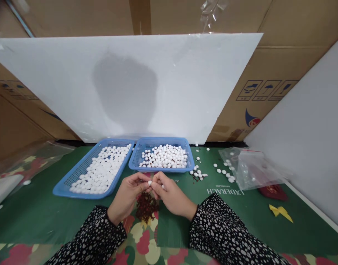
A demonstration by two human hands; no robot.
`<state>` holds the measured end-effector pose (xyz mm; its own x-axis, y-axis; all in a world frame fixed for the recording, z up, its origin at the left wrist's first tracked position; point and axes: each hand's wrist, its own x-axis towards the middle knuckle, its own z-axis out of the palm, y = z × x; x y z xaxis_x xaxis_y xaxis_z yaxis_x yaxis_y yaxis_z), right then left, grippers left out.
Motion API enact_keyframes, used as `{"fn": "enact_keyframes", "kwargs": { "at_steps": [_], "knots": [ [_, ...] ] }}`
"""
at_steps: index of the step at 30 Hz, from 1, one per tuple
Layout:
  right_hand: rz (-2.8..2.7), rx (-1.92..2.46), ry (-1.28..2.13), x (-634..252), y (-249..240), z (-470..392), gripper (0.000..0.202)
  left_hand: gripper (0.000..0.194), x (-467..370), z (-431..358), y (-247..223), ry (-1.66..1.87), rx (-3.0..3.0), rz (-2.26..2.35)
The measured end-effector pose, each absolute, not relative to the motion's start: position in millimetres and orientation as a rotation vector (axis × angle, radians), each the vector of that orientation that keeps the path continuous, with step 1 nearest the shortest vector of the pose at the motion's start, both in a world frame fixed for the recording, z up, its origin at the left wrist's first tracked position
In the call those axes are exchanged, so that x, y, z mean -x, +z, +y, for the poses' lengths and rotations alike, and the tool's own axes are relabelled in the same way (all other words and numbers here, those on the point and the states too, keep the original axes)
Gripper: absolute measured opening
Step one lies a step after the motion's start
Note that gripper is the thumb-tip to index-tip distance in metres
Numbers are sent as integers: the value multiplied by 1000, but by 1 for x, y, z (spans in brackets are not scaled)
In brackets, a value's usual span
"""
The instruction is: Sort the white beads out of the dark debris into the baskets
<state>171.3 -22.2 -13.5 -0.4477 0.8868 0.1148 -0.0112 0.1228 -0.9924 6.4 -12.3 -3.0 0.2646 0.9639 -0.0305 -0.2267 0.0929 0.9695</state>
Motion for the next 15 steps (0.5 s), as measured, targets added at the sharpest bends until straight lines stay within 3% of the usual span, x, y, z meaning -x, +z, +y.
{"fn": "enact_keyframes", "kwargs": {
  "at_steps": [9,15],
  "knots": [
    [-1566,954,1358,-163,-23,-24,20,10,-6,-14,-1,1072,-1170,942],
    [-1531,777,1511,-171,-19,-18,23,16,-5,-11,1,1068,-1028,901]
  ]
}}
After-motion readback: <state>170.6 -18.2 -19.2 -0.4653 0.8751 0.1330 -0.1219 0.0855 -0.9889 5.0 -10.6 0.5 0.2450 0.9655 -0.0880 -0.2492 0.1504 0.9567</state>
